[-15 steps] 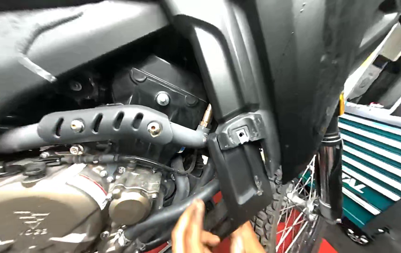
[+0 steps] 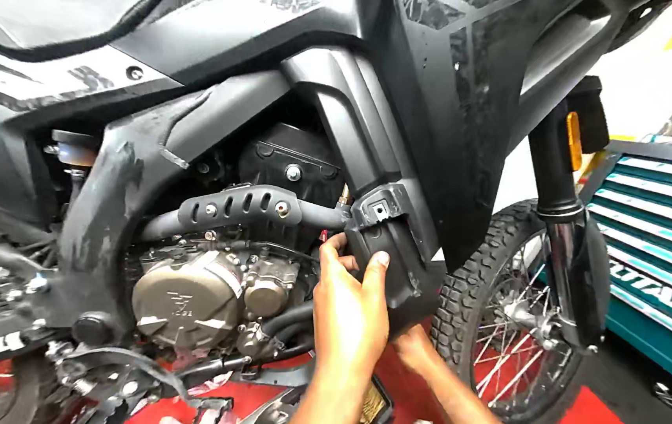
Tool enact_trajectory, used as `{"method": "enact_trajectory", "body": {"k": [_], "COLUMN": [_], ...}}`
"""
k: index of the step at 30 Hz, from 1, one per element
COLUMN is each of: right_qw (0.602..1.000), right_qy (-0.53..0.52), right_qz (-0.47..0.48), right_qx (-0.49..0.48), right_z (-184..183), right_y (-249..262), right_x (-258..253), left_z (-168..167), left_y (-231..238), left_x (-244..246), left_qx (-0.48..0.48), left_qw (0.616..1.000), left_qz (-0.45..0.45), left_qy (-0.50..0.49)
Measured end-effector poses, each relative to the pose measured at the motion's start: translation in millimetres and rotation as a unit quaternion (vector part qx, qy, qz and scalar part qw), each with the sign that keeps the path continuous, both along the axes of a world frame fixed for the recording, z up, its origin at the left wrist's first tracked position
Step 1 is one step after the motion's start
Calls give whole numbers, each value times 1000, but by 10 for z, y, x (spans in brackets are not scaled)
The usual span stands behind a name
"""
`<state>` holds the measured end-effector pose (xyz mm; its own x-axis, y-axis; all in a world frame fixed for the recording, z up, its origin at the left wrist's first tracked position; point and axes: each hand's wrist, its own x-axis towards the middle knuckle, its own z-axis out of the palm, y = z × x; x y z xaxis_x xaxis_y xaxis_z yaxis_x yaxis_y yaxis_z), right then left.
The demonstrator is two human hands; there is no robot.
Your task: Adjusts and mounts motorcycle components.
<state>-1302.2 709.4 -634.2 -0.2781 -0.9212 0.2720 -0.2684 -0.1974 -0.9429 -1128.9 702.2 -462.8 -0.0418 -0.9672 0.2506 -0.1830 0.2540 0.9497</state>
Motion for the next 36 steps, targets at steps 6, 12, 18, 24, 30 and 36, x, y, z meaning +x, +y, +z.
{"method": "enact_trajectory", "body": {"k": [6, 12, 18, 24, 30, 36], "right_qw": [1000, 999, 998, 997, 998, 997], "right_qy": [27, 3, -57, -81, -56, -70], "right_qz": [3, 30, 30, 16, 6, 16], "right_qx": [-7, 42, 16, 8, 22, 14], "right_z": [-57, -43, -4, 32, 102, -14], "right_y": [18, -74, -151, -115, -108, -132], "right_x": [-68, -73, -15, -67, -69, -3], "left_z": [-46, -65, 65, 112, 112, -250], "left_y": [132, 253, 132, 55, -73, 46], "left_x": [50, 126, 129, -15, -45, 70], "left_qx": [10, -22, -65, -59, -67, -165], "left_qw": [999, 998, 995, 998, 996, 980], "left_qz": [-5, 39, 65, 38, 43, 94], "left_qy": [-46, -43, -42, 8, 40, -63]}}
